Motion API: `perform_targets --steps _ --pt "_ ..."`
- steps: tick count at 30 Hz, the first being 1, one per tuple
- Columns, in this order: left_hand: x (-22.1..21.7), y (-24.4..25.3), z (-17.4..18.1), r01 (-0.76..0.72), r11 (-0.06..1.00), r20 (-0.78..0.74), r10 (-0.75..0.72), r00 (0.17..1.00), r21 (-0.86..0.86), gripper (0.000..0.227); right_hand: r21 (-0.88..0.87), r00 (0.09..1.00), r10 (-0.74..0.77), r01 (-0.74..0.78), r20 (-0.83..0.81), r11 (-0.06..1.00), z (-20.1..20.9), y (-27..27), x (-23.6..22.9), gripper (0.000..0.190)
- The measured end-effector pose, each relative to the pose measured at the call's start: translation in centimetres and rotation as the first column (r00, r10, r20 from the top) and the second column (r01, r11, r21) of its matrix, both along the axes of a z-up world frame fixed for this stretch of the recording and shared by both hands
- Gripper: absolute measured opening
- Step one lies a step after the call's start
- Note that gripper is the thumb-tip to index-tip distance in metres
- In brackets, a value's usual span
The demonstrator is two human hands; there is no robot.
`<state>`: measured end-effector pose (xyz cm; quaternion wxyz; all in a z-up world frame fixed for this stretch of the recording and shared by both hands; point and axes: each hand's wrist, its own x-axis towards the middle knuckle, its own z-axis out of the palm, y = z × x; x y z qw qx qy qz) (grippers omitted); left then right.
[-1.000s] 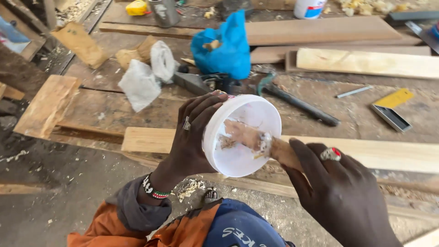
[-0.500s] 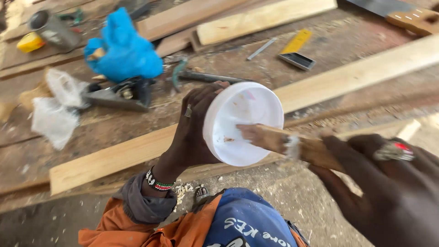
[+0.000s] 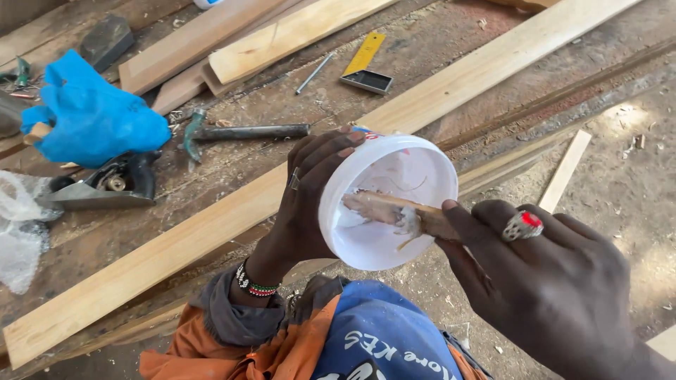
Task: Hammering nails into a wooden board and applying white glue with a brush at a workbench.
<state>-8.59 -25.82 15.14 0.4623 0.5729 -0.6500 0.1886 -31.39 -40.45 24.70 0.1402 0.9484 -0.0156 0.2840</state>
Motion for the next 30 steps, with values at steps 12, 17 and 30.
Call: perform_targets --steps 12,17,30 --pt "0.6 -6.8 -0.8 -0.121 0.991 -0.059 0.125 0.990 0.065 0.109 0.907 0.856 -0.314 0.419 -0.411 -0.045 -2.9 -7.1 -0.5 0.044" --pt "1.9 -9.9 -1.5 -0.204 0.977 -0.179 0.210 0.961 0.054 0.107 0.876 0.823 -0.385 0.253 -0.417 -0.410 -3.0 -11.1 1.0 0.054" --pt "2.4 -19.6 0.3 -0.275 0.957 -0.172 0.288 0.942 0.096 0.111 0.934 0.820 -0.450 0.285 -0.354 -0.216 -10.3 -24.5 -5.1 0.046"
